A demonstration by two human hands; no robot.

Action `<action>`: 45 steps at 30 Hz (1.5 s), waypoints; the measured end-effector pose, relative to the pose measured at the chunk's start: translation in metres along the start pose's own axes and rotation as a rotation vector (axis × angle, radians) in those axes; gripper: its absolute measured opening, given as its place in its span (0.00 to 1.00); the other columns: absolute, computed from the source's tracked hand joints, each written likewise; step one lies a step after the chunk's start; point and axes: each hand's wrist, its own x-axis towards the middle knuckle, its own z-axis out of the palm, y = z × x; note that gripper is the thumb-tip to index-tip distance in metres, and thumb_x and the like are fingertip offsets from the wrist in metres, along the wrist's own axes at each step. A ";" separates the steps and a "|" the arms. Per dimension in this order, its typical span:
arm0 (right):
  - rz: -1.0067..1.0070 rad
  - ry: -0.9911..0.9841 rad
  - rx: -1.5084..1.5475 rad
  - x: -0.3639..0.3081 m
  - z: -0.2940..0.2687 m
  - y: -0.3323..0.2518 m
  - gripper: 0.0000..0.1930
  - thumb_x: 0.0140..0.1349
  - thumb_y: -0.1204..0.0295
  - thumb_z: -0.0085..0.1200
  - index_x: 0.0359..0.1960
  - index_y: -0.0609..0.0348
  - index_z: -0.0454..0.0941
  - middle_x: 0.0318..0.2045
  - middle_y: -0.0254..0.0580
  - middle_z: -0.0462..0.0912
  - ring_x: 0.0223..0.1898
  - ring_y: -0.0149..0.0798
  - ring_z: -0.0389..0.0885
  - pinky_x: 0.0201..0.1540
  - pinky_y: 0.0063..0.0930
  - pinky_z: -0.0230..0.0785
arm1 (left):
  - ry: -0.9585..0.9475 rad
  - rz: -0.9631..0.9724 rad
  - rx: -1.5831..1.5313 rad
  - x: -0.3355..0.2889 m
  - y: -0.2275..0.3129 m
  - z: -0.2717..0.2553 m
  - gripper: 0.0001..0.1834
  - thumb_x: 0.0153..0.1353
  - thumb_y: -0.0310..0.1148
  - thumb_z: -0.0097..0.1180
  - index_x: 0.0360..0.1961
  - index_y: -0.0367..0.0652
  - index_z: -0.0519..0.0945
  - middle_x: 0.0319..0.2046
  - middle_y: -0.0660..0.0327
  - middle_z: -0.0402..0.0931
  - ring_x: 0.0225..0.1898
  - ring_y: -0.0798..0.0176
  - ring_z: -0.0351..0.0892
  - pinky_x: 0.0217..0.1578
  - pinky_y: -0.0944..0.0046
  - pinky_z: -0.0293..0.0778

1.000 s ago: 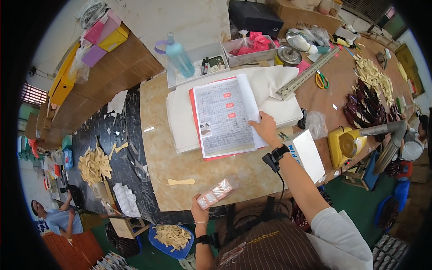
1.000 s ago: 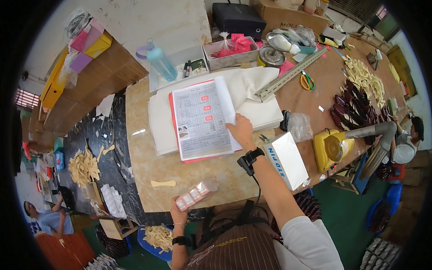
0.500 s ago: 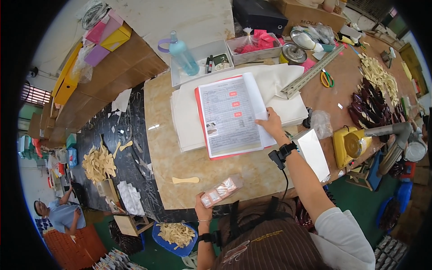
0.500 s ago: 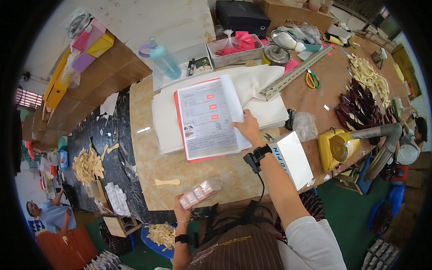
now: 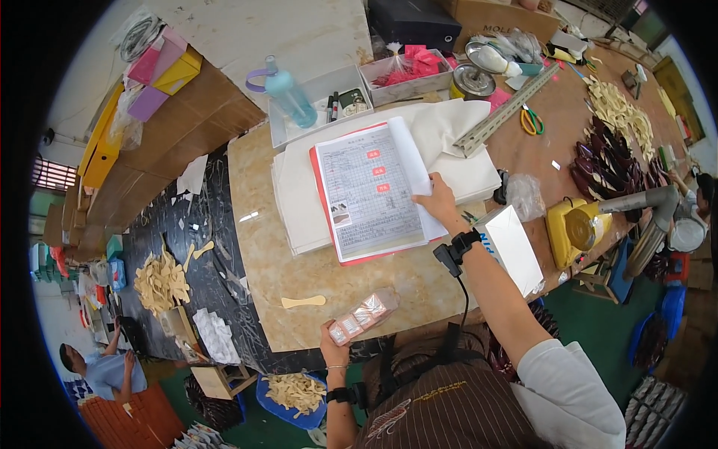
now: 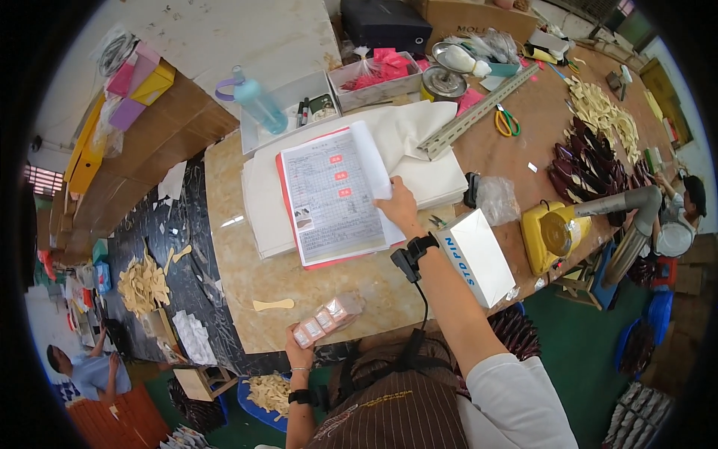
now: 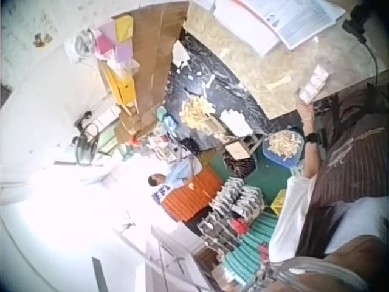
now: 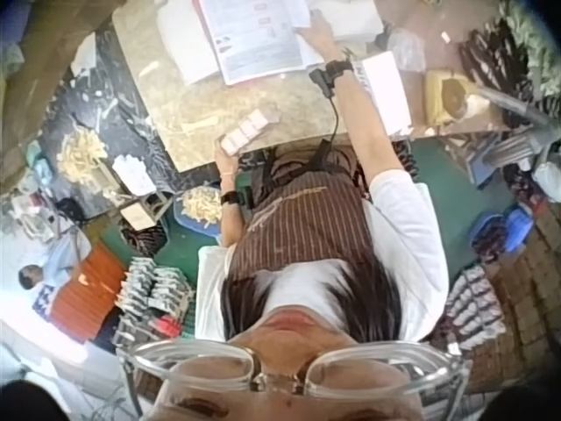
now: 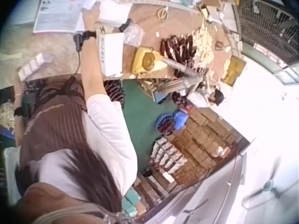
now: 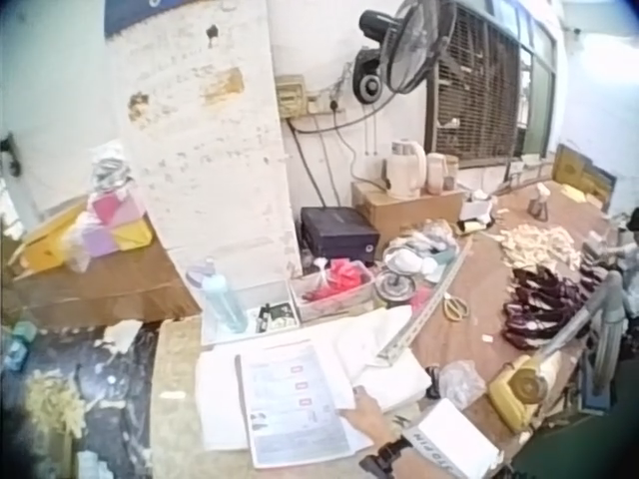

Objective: Organizing shoe components, checking a logbook, and preparing items in a bag within a manufacturing environment.

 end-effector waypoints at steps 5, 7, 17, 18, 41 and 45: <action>-0.005 -0.004 -0.030 -0.001 0.002 -0.001 0.32 0.43 0.64 0.70 0.50 0.60 0.68 0.43 0.54 0.81 0.47 0.53 0.80 0.48 0.40 0.71 | -0.012 -0.006 0.009 0.000 -0.002 -0.002 0.28 0.46 0.23 0.66 0.50 0.40 0.70 0.41 0.48 0.79 0.44 0.50 0.81 0.46 0.60 0.74; 0.019 -0.011 -0.055 -0.004 0.005 -0.002 0.32 0.44 0.64 0.70 0.50 0.61 0.69 0.42 0.55 0.81 0.46 0.53 0.80 0.48 0.40 0.71 | -0.020 0.001 0.044 -0.003 -0.002 -0.005 0.29 0.47 0.24 0.67 0.51 0.40 0.69 0.40 0.49 0.79 0.44 0.50 0.80 0.46 0.60 0.74; -0.147 0.155 0.527 -0.049 0.000 0.075 0.17 0.61 0.73 0.56 0.51 0.62 0.72 0.31 0.39 0.80 0.32 0.30 0.78 0.35 0.26 0.71 | -0.088 0.066 -0.132 0.014 -0.053 0.005 0.35 0.40 0.24 0.71 0.53 0.40 0.72 0.45 0.51 0.78 0.48 0.56 0.79 0.49 0.62 0.73; -0.118 0.232 0.481 -0.068 -0.002 0.094 0.14 0.61 0.74 0.55 0.49 0.61 0.74 0.29 0.39 0.80 0.31 0.31 0.78 0.34 0.26 0.70 | -0.110 0.067 -0.178 0.015 -0.053 0.008 0.36 0.39 0.24 0.72 0.53 0.40 0.72 0.46 0.52 0.77 0.48 0.56 0.78 0.50 0.63 0.73; 0.259 -1.106 0.049 -0.163 0.069 0.094 0.26 0.55 0.56 0.65 0.47 0.63 0.75 0.38 0.38 0.79 0.39 0.31 0.77 0.40 0.27 0.71 | -0.528 -0.377 -0.407 0.011 -0.062 0.010 0.22 0.55 0.49 0.66 0.38 0.38 0.80 0.29 0.67 0.77 0.29 0.75 0.73 0.30 0.73 0.70; 0.301 -0.972 0.070 -0.182 0.058 0.108 0.25 0.59 0.54 0.61 0.46 0.65 0.74 0.38 0.40 0.80 0.38 0.32 0.79 0.39 0.28 0.73 | -0.554 -0.553 -0.367 0.004 -0.059 0.023 0.23 0.56 0.46 0.66 0.44 0.39 0.77 0.28 0.68 0.75 0.28 0.75 0.71 0.26 0.74 0.67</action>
